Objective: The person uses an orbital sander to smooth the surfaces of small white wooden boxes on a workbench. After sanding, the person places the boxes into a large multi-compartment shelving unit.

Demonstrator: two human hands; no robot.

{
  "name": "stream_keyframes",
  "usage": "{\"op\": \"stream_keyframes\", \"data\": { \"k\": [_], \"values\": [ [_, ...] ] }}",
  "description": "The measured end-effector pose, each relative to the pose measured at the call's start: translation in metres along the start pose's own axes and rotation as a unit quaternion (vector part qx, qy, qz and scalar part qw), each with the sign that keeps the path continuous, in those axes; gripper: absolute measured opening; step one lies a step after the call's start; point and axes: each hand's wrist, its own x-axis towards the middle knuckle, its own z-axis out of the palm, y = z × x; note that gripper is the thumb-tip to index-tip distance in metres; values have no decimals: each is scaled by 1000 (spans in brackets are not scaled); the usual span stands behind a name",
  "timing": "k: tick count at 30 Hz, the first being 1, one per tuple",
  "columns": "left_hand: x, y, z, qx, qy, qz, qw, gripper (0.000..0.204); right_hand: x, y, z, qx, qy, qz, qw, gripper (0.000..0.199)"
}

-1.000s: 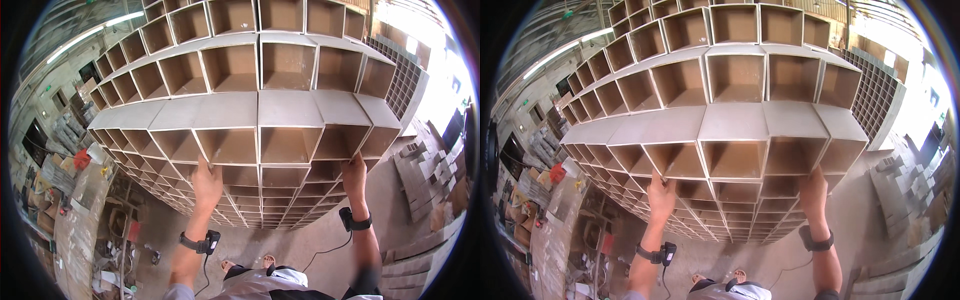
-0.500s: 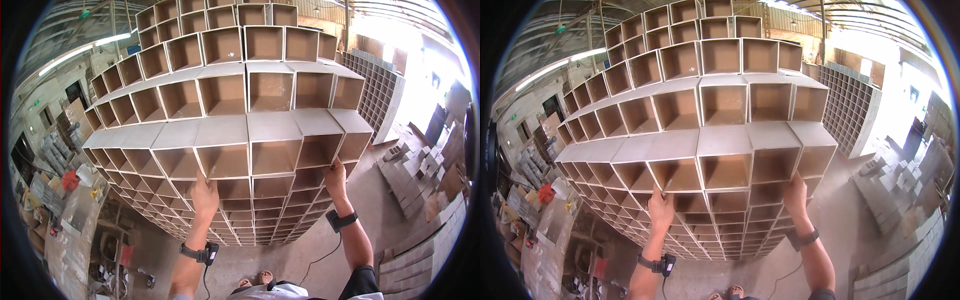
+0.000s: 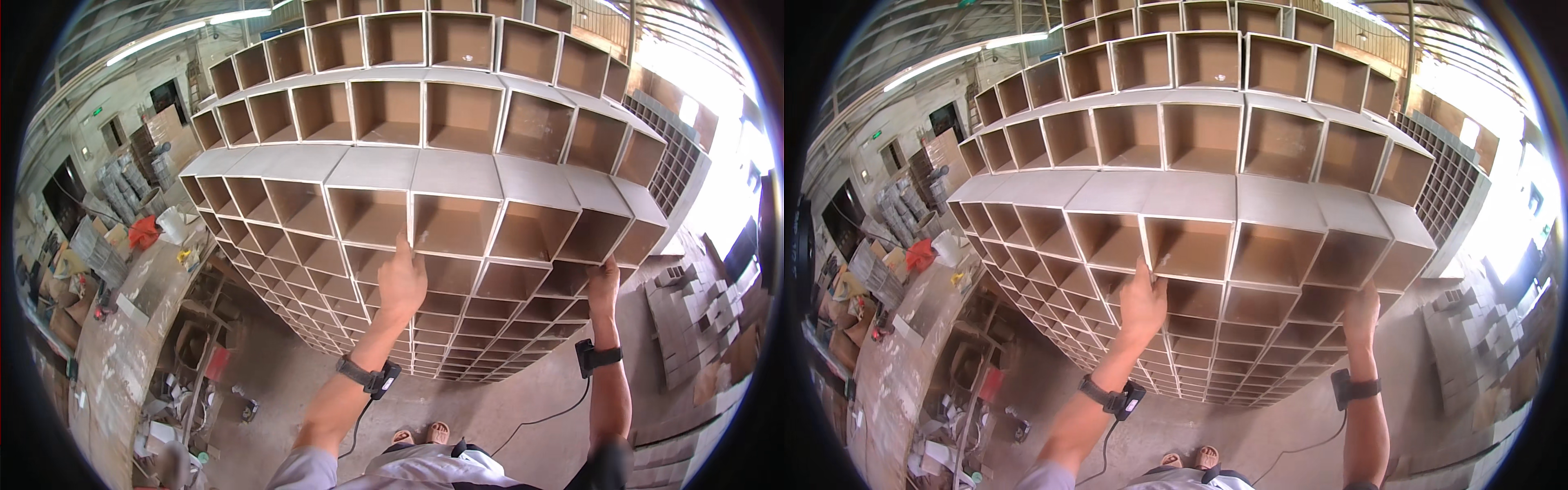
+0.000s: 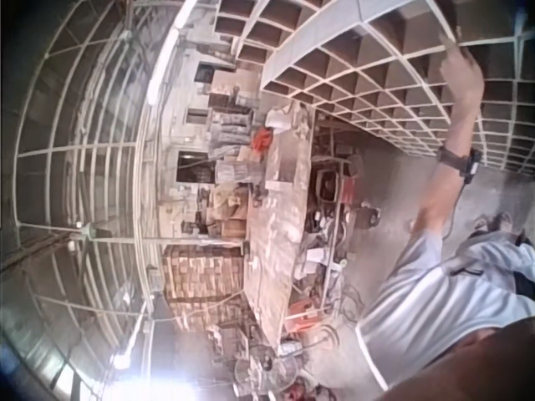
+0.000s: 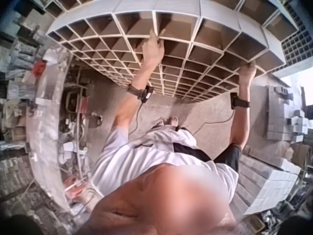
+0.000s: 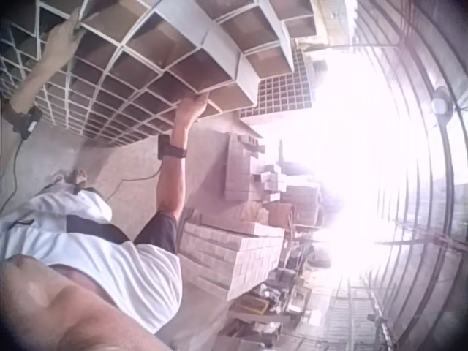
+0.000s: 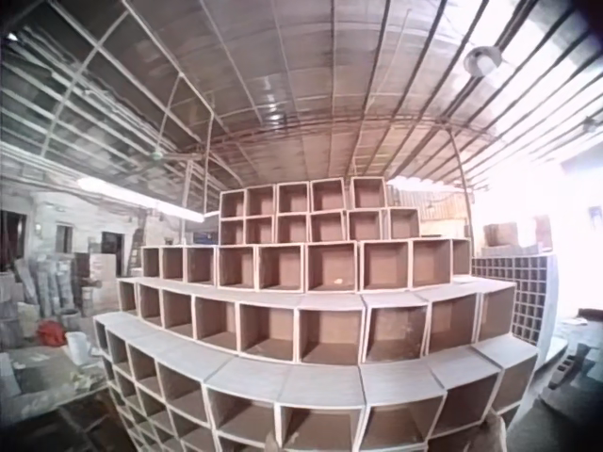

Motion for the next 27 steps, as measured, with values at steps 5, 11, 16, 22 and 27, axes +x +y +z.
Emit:
{"op": "stream_keyframes", "data": {
  "k": [5, 11, 16, 22, 27],
  "values": [
    [7, -5, 3, 5, 11, 38, 999, 42, 0, 11, -3, -37, 0, -95, 995, 37],
    [5, -10, 4, 28, -4, 48, 998, 46, -2, 9, -3, -26, -9, -58, 998, 42],
    [5, -11, 3, 14, -17, 38, 999, 48, -4, -8, -5, -16, -18, -40, 999, 46],
    [7, -19, 5, 27, -46, 23, 998, 51, -5, -9, -5, 27, -26, 7, 999, 47],
    [6, -20, 3, 6, -47, 32, 998, 55, -6, -10, -5, 9, -28, 16, 999, 39]
  ]
}}
